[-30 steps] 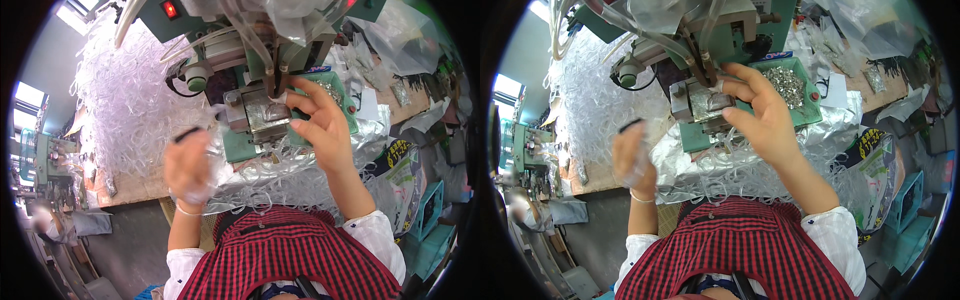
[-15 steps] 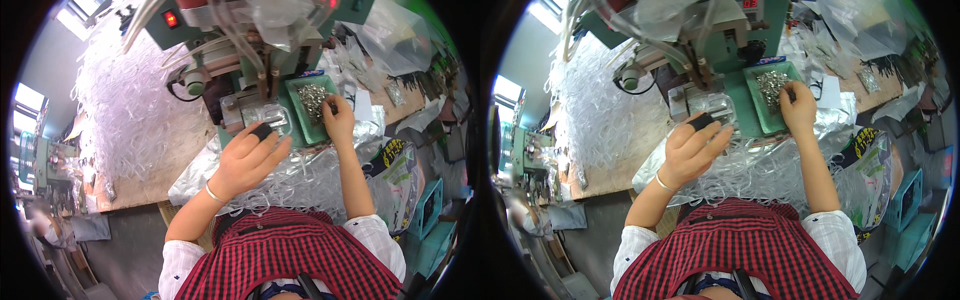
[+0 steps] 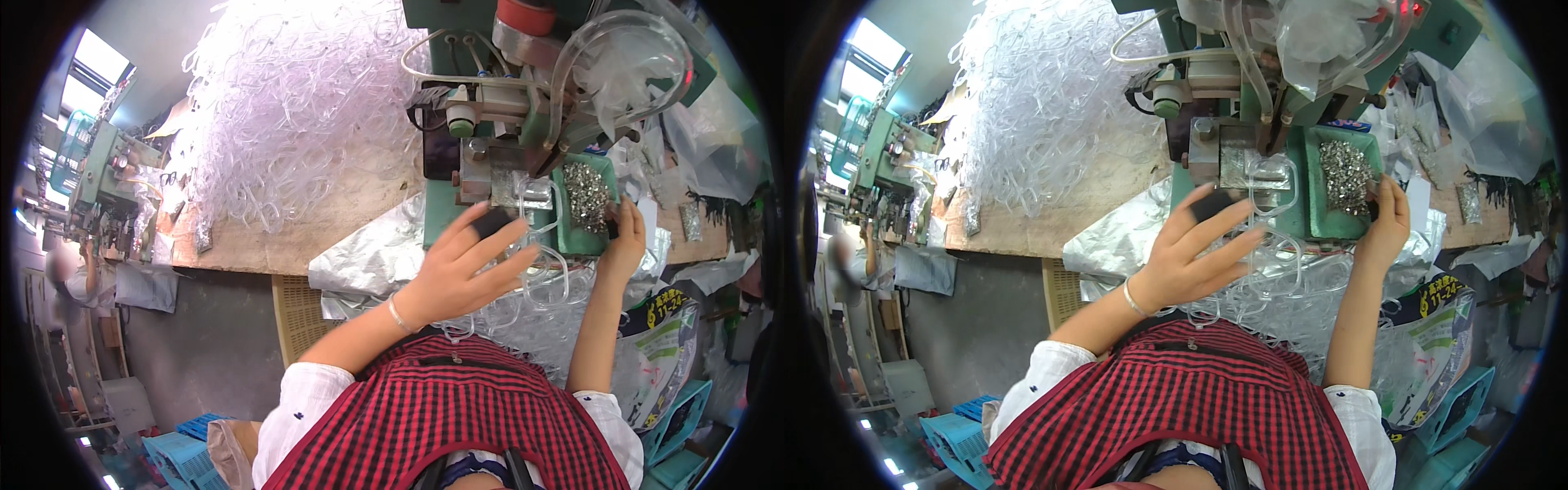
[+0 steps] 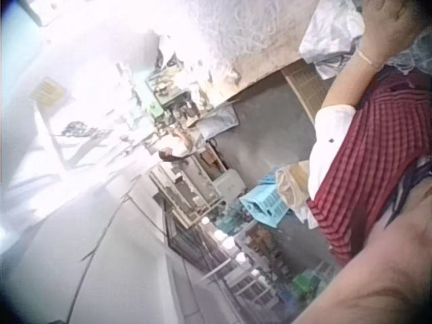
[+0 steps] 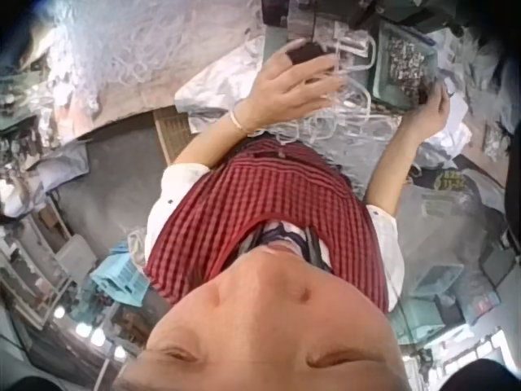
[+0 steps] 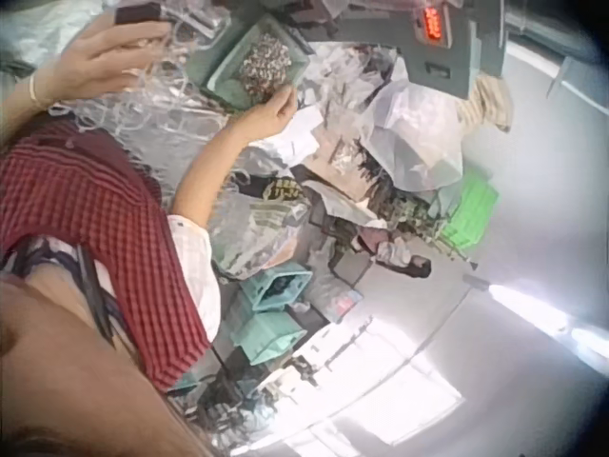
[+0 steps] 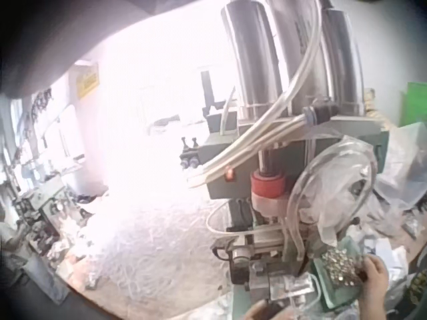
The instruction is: The person repeatedly picks up clear plastic hangers and metal hooks, inserts the hooks into the hanger slots using a small press machine, and places the finished hangers into a basket. The process is repeated continuously.
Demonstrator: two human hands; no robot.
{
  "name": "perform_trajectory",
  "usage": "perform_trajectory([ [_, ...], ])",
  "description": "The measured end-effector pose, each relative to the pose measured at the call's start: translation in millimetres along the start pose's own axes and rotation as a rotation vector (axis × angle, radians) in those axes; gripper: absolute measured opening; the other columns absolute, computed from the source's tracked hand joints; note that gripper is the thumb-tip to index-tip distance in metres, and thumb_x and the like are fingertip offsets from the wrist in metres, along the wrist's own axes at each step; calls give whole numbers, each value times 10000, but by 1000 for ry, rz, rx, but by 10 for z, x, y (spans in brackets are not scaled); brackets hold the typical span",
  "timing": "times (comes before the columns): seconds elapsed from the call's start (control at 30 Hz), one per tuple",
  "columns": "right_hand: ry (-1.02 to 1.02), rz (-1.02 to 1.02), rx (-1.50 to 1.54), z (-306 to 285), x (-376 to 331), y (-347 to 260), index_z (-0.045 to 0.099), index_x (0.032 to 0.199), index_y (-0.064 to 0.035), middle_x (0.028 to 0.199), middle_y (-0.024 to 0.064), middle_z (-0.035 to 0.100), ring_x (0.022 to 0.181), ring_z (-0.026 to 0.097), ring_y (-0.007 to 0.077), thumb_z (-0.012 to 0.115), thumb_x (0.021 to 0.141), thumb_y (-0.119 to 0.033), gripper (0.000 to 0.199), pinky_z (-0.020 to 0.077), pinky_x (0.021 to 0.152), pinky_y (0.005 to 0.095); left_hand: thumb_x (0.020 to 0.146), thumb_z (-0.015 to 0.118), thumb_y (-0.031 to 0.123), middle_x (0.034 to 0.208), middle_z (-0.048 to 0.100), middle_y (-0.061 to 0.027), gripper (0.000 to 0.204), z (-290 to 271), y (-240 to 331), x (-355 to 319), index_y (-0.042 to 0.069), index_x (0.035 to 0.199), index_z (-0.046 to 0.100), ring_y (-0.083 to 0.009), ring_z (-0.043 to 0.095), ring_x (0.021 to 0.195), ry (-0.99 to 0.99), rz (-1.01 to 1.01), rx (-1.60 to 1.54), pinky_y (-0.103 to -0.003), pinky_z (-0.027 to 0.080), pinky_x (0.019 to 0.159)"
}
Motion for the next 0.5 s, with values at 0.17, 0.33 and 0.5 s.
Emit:
perform_trajectory([
  [0.17, 11, 44, 0, 188, 36, 185, 725, 1142, 6, 1000, 63, 731, 924, 652, 139, 672, 968, -72, 198, 498, 850, 254, 810, 780, 91, 1103, 709, -100, 219, -571, -917, -632, 109, 1025, 740, -326, 639, 933, 0, -330, 506, -434, 501, 883],
  [0.33, -160, 50, 1, 627, 11, 5, 727, 1154, 10, 1018, 45, 729, 932, 650, 114, 677, 956, -49, 212, 495, 858, 241, 834, 767, 116, 1014, 702, -99, 145, -701, -1601, -477, 82, 969, 727, -339, 631, 918, -145, -263, 560, -447, 506, 776],
  [0.5, -198, 40, -139, 579, -63, -91, 741, 1112, 11, 987, 33, 731, 902, 647, 97, 709, 928, -44, 195, 493, 828, 231, 837, 795, 267, 922, 710, -116, 221, -209, -2240, -708, 79, 928, 723, -336, 660, 842, -123, -701, 489, -435, 519, 733],
])
Point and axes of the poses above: each hand's wrist, its own x-axis towards the middle knuckle, its own z-axis out of the palm, y = z × x, the point moved 6 cm from there along x, towards the middle knuckle
